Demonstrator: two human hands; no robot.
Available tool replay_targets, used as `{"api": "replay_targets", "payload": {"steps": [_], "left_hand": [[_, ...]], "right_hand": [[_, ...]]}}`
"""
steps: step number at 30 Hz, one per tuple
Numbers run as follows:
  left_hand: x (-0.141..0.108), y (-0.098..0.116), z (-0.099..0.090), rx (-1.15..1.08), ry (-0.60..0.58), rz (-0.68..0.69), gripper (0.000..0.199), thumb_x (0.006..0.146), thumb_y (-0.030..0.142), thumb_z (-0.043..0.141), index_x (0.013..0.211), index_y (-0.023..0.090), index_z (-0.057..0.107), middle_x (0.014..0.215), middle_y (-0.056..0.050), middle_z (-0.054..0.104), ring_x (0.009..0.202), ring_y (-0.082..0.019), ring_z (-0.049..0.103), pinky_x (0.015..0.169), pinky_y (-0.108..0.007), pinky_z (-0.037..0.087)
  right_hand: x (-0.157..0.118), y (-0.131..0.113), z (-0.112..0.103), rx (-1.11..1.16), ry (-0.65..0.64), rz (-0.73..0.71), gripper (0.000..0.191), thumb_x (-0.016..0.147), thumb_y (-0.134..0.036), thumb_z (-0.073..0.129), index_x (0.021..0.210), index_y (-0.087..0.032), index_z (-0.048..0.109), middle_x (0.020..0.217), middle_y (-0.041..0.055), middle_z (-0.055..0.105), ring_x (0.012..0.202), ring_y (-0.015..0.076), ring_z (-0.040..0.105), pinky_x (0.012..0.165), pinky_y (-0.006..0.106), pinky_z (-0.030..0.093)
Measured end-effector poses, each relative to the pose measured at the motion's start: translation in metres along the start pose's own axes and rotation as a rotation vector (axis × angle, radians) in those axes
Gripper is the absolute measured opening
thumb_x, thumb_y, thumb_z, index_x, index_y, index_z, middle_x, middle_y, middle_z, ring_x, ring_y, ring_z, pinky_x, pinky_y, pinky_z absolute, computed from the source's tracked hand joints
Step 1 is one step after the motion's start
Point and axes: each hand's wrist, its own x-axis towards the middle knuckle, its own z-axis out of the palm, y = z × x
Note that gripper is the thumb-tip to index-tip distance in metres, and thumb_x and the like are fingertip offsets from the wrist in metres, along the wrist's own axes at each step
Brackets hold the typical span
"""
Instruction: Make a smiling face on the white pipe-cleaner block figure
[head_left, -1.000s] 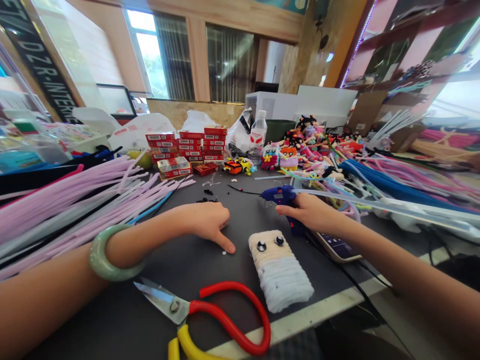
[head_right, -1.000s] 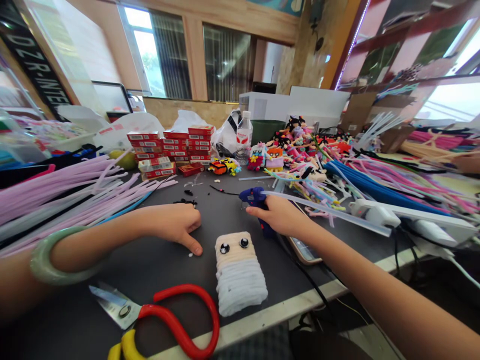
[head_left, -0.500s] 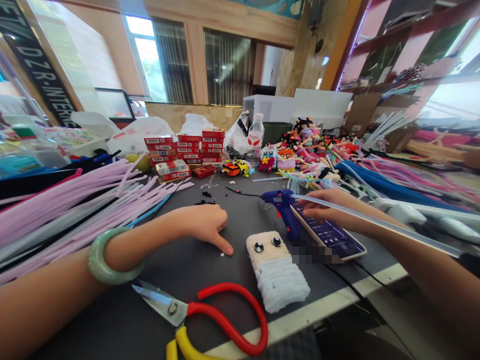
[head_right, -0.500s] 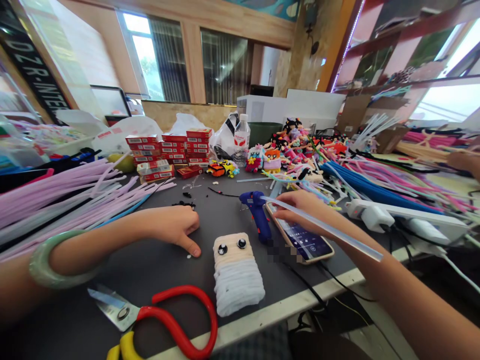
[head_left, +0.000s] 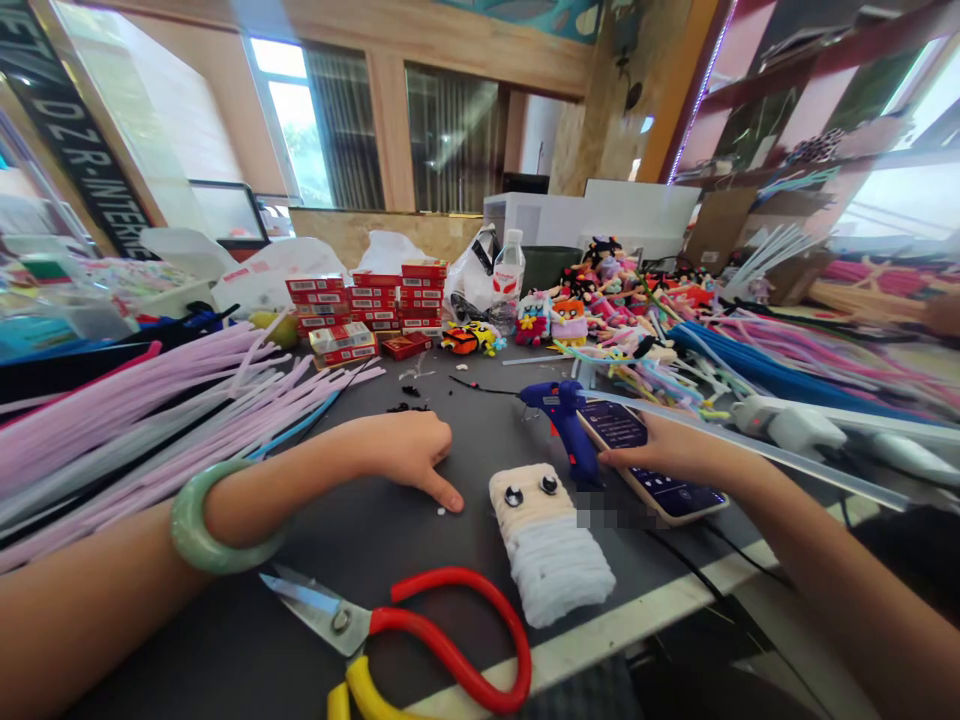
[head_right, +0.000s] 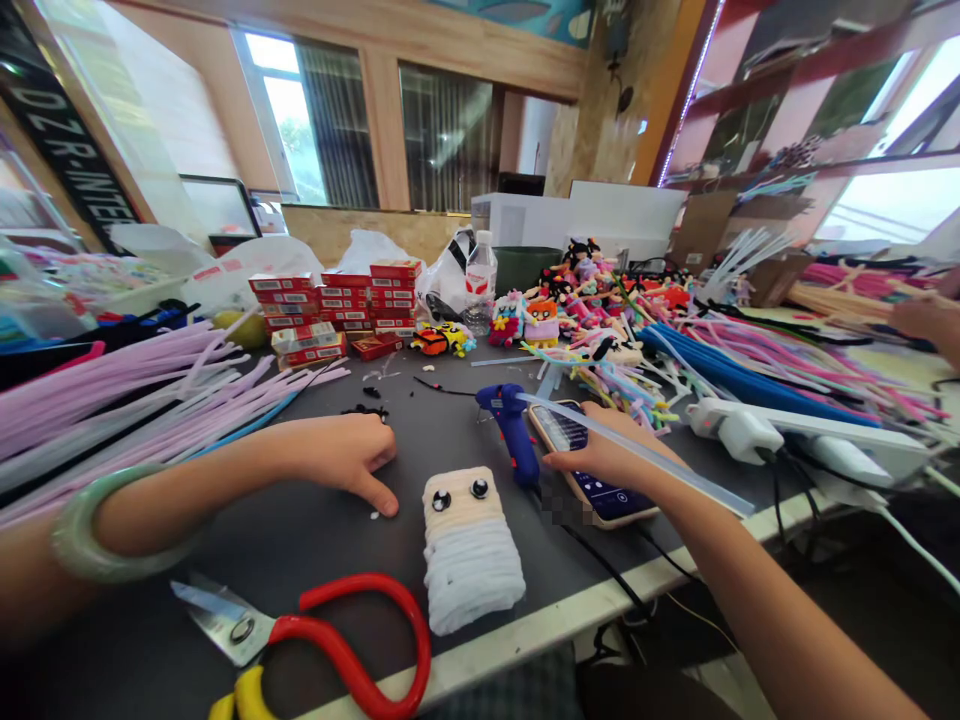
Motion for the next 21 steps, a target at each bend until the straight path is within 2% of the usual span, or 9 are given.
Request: {"api": "replay_targets", "payload": {"steps": [4,8,15,21], "left_hand": [[0.0004,-0.0008,0.0011,0.003,0.01,0.01,0.052,0.07,0.066,0.062,0.057,0.015,0.064,0.049,-0.003,0.056,0.042,-0.015,0.04,0.042,-0.027,0.025],[0.0002,-0.0002,0.0008,0.008,0.008,0.009,0.051,0.07,0.065,0.063,0.056,0.015,0.064,0.048,-0.002,0.055,0.042,-0.015,0.041,0.041,-0.027,0.025],[0.0002,-0.0005,0.0014,0.009,0.009,0.004,0.051,0.07,0.064,0.062,0.058,0.015,0.065,0.05,-0.004,0.059,0.043,-0.015,0.042,0.042,-0.027,0.025],[0.0005,-0.001,0.0015,0.0,0.0,0.001,0.05,0.07,0.063,0.062,0.056,0.016,0.064,0.049,-0.003,0.058,0.042,-0.014,0.041,0.042,-0.027,0.025]], "right_hand": [[0.0018,0.0021,0.0037,-0.039,-0.036,0.024,0.046,0.084,-0.054,0.056,0.111,-0.017,0.06,0.103,0.0077,0.066,0.087,0.0196,0.062,0.079,0.041,0.049],[0.0021,0.0049,0.0034,-0.069,-0.032,0.051,0.05,0.082,-0.056,0.058,0.111,-0.016,0.061,0.104,0.0099,0.066,0.088,0.0207,0.063,0.08,0.04,0.049],[0.0014,0.0009,0.0032,-0.112,-0.025,0.113,0.046,0.081,-0.056,0.059,0.105,-0.018,0.063,0.1,0.0068,0.069,0.086,0.0201,0.065,0.078,0.04,0.05],[0.0,-0.0012,0.0003,-0.11,-0.02,0.126,0.052,0.072,-0.059,0.065,0.1,-0.015,0.065,0.093,0.0108,0.071,0.081,0.0224,0.066,0.072,0.036,0.05]]}}
